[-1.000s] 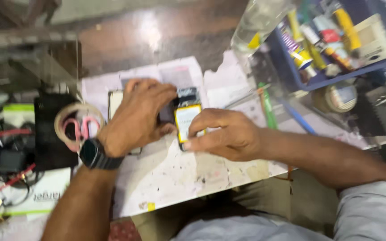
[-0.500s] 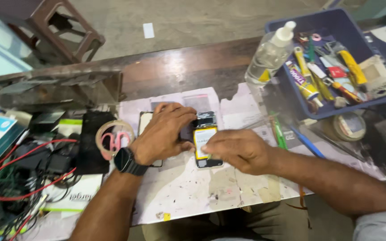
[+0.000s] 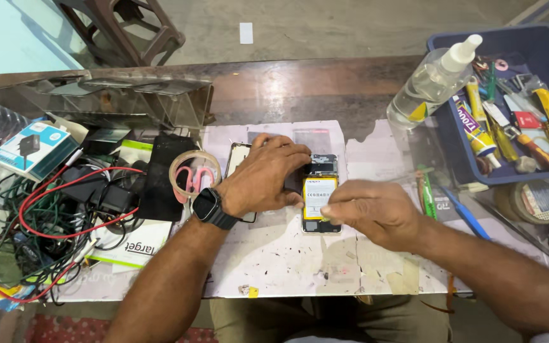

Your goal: The person uses a green screwdriver to manipulate components inside a disassembled smartphone. They repeatedly pry and adjust parts near the top of the device while the battery remains exposed.

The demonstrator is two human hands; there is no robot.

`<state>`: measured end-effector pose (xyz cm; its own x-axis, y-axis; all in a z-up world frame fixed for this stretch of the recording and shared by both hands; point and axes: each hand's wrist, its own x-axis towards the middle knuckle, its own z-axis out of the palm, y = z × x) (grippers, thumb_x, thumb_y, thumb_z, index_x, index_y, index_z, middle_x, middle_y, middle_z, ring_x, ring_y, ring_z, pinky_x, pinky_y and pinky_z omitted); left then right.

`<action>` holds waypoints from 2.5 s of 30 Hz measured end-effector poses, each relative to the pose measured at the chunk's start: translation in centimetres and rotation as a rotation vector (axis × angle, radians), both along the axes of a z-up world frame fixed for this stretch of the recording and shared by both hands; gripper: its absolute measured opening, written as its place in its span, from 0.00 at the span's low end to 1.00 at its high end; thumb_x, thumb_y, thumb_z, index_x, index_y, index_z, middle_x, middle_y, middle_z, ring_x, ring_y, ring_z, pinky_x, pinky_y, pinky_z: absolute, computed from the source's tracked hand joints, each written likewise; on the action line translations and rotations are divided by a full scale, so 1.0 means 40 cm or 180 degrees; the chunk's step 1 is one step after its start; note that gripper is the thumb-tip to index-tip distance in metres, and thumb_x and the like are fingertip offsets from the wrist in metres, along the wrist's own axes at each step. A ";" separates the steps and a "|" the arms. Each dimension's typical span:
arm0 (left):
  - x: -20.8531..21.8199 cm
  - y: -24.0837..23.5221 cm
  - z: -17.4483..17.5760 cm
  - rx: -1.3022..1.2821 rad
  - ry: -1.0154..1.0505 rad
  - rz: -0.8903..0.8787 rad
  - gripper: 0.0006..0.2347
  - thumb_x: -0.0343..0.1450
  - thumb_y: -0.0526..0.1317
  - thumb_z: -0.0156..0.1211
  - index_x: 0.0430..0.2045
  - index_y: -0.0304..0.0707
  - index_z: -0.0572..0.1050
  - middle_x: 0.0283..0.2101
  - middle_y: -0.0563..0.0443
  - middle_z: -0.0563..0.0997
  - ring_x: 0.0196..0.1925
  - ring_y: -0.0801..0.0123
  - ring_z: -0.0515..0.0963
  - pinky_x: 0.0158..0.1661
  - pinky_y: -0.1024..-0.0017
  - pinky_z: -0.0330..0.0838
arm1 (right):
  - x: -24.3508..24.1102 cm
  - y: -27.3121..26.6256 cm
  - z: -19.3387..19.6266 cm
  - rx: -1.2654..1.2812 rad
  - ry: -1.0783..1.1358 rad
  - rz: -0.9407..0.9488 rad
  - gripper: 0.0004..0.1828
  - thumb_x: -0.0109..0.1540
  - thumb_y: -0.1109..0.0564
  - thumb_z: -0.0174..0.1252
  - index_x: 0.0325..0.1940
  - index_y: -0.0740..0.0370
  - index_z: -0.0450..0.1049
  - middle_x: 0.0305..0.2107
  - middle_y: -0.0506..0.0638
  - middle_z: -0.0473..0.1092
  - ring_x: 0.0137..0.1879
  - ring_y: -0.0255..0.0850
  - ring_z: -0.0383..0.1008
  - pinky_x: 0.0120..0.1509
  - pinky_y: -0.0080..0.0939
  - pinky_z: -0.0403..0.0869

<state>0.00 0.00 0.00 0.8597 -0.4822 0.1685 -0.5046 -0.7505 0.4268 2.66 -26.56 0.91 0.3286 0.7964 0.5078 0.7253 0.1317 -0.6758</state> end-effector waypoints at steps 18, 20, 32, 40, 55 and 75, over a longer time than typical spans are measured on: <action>0.000 0.002 0.000 0.0012 0.0010 0.0001 0.32 0.52 0.43 0.79 0.50 0.33 0.76 0.59 0.50 0.76 0.64 0.54 0.69 0.63 0.52 0.52 | -0.008 0.007 -0.001 0.0155 0.0041 0.0155 0.19 0.63 0.68 0.62 0.58 0.60 0.74 0.46 0.56 0.77 0.46 0.43 0.82 0.46 0.38 0.80; 0.001 0.000 0.000 0.0055 0.0078 0.0040 0.32 0.51 0.44 0.80 0.50 0.33 0.76 0.59 0.50 0.76 0.63 0.55 0.69 0.63 0.53 0.52 | -0.009 0.006 -0.002 0.0136 0.0040 0.0131 0.19 0.63 0.68 0.64 0.57 0.58 0.76 0.44 0.55 0.77 0.43 0.41 0.81 0.43 0.36 0.79; -0.001 0.001 0.001 -0.0018 0.0092 0.0022 0.32 0.52 0.44 0.80 0.50 0.34 0.76 0.58 0.51 0.76 0.63 0.54 0.69 0.63 0.52 0.53 | -0.010 0.008 0.000 0.0064 -0.0003 0.0190 0.19 0.64 0.68 0.62 0.58 0.59 0.74 0.44 0.55 0.77 0.43 0.42 0.81 0.43 0.36 0.79; 0.005 0.008 -0.008 -0.0065 -0.0076 -0.0079 0.32 0.52 0.43 0.80 0.51 0.33 0.76 0.58 0.47 0.76 0.63 0.51 0.69 0.62 0.51 0.53 | -0.013 0.014 0.007 0.0086 -0.0234 0.0131 0.17 0.63 0.68 0.61 0.55 0.61 0.74 0.45 0.57 0.76 0.47 0.46 0.82 0.47 0.41 0.81; 0.004 0.012 -0.034 -0.0134 -0.0147 -0.0113 0.33 0.52 0.44 0.82 0.50 0.29 0.77 0.59 0.45 0.76 0.63 0.51 0.69 0.63 0.50 0.51 | -0.023 0.014 0.016 -0.0226 -0.0254 -0.0037 0.16 0.63 0.69 0.63 0.54 0.64 0.73 0.43 0.59 0.77 0.47 0.50 0.82 0.50 0.43 0.81; -0.020 -0.022 -0.031 -0.0663 0.0305 -0.0728 0.08 0.59 0.37 0.69 0.30 0.41 0.84 0.40 0.47 0.82 0.49 0.58 0.78 0.51 0.61 0.62 | 0.002 -0.002 -0.013 0.0154 -0.0038 -0.0234 0.22 0.63 0.74 0.62 0.60 0.67 0.66 0.43 0.62 0.77 0.50 0.50 0.84 0.50 0.41 0.83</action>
<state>-0.82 -0.90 -1.22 0.7498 -0.6283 0.2075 -0.6002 -0.5139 0.6130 2.74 -26.65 0.40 0.3791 0.7447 0.5493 0.7421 0.1100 -0.6612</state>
